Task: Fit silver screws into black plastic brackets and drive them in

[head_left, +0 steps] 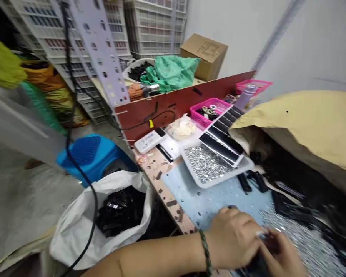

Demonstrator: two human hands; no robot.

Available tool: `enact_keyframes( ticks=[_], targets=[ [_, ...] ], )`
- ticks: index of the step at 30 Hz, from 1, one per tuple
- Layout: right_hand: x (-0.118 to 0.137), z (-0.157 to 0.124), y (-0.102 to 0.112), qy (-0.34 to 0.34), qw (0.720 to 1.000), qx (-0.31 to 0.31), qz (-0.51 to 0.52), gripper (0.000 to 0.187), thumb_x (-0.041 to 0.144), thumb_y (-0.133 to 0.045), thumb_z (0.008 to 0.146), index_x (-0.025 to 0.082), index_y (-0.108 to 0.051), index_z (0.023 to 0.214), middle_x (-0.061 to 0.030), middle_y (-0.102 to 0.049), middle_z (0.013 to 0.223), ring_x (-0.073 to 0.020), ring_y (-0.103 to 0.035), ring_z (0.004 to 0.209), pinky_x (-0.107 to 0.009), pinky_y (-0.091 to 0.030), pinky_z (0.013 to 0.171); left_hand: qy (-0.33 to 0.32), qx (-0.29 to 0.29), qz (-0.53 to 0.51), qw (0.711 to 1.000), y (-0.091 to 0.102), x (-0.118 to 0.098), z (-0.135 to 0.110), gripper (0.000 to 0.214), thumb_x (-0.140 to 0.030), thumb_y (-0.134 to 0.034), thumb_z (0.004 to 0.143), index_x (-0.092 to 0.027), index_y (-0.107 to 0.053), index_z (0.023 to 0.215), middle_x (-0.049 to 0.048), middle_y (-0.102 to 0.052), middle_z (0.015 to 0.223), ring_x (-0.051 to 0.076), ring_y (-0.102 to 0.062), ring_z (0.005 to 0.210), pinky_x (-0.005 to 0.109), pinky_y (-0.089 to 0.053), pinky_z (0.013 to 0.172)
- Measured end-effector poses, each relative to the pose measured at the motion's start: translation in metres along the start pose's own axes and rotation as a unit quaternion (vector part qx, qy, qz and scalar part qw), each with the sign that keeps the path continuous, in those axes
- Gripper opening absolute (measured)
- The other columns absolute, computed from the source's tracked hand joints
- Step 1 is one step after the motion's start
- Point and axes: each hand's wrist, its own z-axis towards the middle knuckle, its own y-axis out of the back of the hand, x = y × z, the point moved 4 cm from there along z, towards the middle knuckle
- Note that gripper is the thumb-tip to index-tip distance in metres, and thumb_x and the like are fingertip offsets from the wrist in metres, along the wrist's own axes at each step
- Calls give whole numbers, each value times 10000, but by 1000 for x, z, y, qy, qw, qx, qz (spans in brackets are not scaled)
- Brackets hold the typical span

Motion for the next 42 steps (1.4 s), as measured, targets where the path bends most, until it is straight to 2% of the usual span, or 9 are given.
enact_keyframes(
  ticks=[4, 7, 13, 19, 25, 30, 33, 36, 42],
  targets=[
    [-13, 0, 56, -45, 989, -90, -109, 371, 513, -511, 790, 182, -556, 953, -100, -623, 823, -242, -611, 659, -392, -503, 599, -1, 18, -38, 999, 12, 6, 19, 213, -180, -448, 931, -163, -564, 1108, 79, -639, 1113, 216, -570, 1026, 378, -448, 898],
    [-33, -6, 91, -22, 967, -120, -222, 235, 404, -508, 794, 197, -612, 830, -127, -627, 840, -282, -610, 763, -423, -492, 705, -65, 67, -69, 993, -18, 2, 58, 241, -150, -424, 926, -167, -567, 1119, 94, -633, 1092, 252, -565, 1008, 428, -448, 863],
    [-48, -24, 87, -7, 967, -86, -241, 196, 199, -439, 825, 231, -625, 769, -70, -621, 783, -259, -609, 741, -369, -477, 674, -192, 207, -18, 959, -104, -61, 110, 181, -77, -578, 815, -175, -645, 951, 78, -665, 984, 271, -558, 1036, 450, -406, 895],
    [-46, -28, 94, -15, 974, -96, -206, 112, 202, -512, 772, 221, -610, 720, -54, -608, 749, -244, -577, 722, -357, -461, 668, -192, 262, 27, 945, -132, -76, 115, 146, -280, -586, 911, -146, -629, 949, 48, -636, 1025, 212, -592, 990, 452, -443, 911],
    [-25, -44, 97, -29, 983, -138, -119, 175, 281, -448, 879, 187, -595, 893, -67, -646, 847, -204, -610, 763, -326, -492, 705, -143, 234, -57, 960, -114, -68, 119, 102, -229, -564, 908, -144, -619, 914, 46, -643, 950, 205, -602, 943, 403, -471, 856],
    [15, -56, 51, -44, 987, -93, 126, 125, 292, -516, 880, 188, -585, 887, -45, -653, 825, -182, -631, 780, -283, -507, 705, -51, 195, -184, 962, -62, -36, 111, 174, -167, -441, 915, -165, -574, 1027, 35, -657, 879, 159, -627, 793, 271, -509, 694],
    [37, -50, 16, -2, 991, -65, 113, 72, 219, -532, 854, 196, -588, 816, -23, -635, 780, -166, -610, 739, -265, -483, 689, -15, 167, -233, 958, -22, -10, 86, 177, -209, -427, 919, -184, -577, 1011, 40, -653, 971, 172, -618, 946, 296, -501, 816],
    [50, -43, -6, 53, 996, -40, 64, 99, 144, -507, 844, 199, -584, 818, -23, -625, 786, -163, -595, 736, -264, -466, 686, 47, 130, -287, 948, 5, 13, 50, 157, -282, -459, 919, -187, -562, 991, 33, -642, 923, 179, -621, 877, 303, -509, 775],
    [57, -45, -18, 136, 991, -1, -21, 136, 118, -467, 890, 207, -553, 835, -35, -604, 804, -179, -562, 778, -282, -452, 698, 58, 105, -236, 964, 5, 27, -5, 93, -219, -468, 921, -223, -544, 974, 5, -614, 921, 181, -580, 880, 313, -462, 779]
  ],
)
